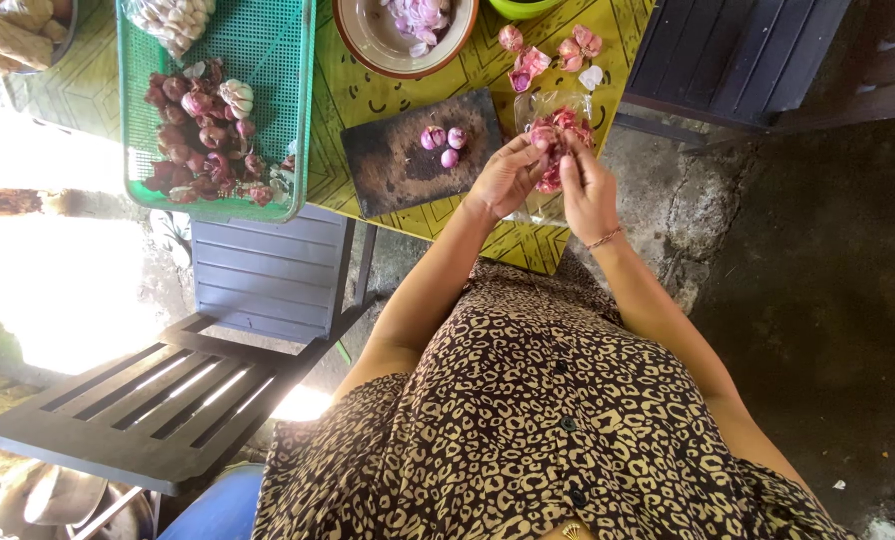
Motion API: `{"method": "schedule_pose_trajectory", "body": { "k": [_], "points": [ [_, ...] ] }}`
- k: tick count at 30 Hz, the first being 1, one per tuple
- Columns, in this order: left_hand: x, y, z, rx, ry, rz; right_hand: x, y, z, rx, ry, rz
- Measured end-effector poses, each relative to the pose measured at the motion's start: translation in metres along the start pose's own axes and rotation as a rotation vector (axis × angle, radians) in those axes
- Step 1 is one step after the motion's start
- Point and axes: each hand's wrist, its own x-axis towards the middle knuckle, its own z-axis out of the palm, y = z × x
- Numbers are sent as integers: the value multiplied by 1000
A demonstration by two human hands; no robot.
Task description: Peel and prepare shallots using a knife on a cutting board.
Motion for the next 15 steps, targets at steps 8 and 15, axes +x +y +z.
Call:
{"method": "schedule_pose_trajectory", "body": {
  "k": [8,15],
  "points": [
    [7,-7,-10,-12,-9,-19,13,-33,-8,-177,-67,-22],
    [8,-5,-17,-24,28,-39,16,-22,-11,-136,-198,214]
  ]
}}
